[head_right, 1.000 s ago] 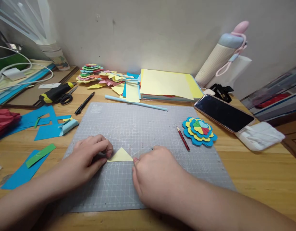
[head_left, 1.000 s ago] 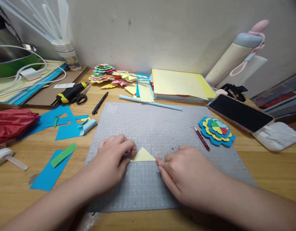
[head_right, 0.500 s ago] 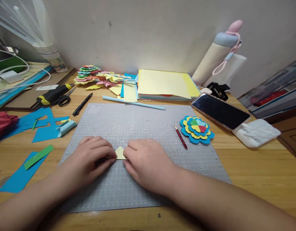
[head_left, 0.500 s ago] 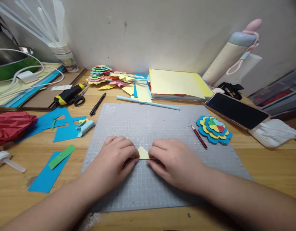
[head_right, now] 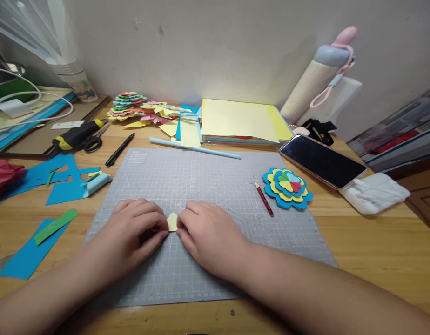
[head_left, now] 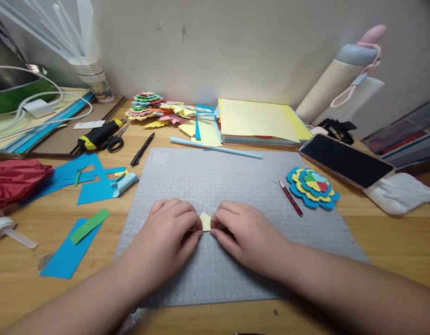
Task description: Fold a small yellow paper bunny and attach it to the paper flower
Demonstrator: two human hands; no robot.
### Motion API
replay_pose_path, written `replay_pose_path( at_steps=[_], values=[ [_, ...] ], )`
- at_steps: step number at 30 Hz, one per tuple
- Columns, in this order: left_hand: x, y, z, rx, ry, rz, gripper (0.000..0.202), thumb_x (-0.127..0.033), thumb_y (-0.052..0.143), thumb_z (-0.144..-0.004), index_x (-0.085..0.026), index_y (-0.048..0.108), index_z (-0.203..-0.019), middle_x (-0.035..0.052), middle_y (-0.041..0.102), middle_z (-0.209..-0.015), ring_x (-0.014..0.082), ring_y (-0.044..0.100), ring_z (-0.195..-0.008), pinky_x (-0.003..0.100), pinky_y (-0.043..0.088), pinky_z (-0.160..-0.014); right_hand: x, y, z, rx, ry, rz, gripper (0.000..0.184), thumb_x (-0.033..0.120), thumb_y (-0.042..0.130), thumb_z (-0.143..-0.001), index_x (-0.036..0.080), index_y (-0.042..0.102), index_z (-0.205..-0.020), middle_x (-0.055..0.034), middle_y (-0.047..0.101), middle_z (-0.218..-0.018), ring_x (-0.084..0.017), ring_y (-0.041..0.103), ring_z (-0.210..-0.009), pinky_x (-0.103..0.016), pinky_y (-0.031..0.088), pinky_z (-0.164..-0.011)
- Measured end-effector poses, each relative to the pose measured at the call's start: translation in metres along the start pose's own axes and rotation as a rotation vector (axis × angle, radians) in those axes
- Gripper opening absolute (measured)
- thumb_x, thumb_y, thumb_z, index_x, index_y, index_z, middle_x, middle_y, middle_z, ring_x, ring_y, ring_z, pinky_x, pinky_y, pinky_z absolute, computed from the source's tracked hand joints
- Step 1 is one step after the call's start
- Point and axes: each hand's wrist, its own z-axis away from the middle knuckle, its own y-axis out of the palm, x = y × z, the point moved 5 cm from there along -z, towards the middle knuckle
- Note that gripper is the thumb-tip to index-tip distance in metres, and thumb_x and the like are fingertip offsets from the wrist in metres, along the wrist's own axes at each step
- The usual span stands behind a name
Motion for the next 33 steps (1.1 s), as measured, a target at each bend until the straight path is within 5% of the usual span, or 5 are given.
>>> replay_pose_path(
  at_steps=[16, 33],
  values=[
    [0.0012, 0.0005, -0.0009, -0.019, -0.112, 0.039, 0.010, -0.022, 0.054, -0.086, -0.021, 0.061, -0.079, 0.0011, 0.059, -0.086, 0.0218, 0.052, -0.089, 0.041, 0.035, -0.079, 0.0030, 0.0043, -0.0017, 0.029, -0.014, 0.132, 0.023, 0.021, 0.044, -0.096, 0.013, 0.062, -0.085, -0.0059, 0.059, -0.083, -0.019, 0.053, -0.078, -0.033, 0.041, -0.071],
    [0.0038, -0.0002, 0.0000, -0.073, -0.247, -0.031, 0.022, -0.031, 0.051, -0.089, -0.020, 0.061, -0.073, 0.0026, 0.057, -0.082, 0.0234, 0.050, -0.084, 0.042, 0.035, -0.076, -0.0015, -0.0008, -0.0018, -0.046, 0.144, 0.081, 0.017, 0.023, 0.052, -0.091, 0.016, 0.062, -0.080, -0.0057, 0.056, -0.088, -0.020, 0.052, -0.083, -0.034, 0.040, -0.073]
  ],
)
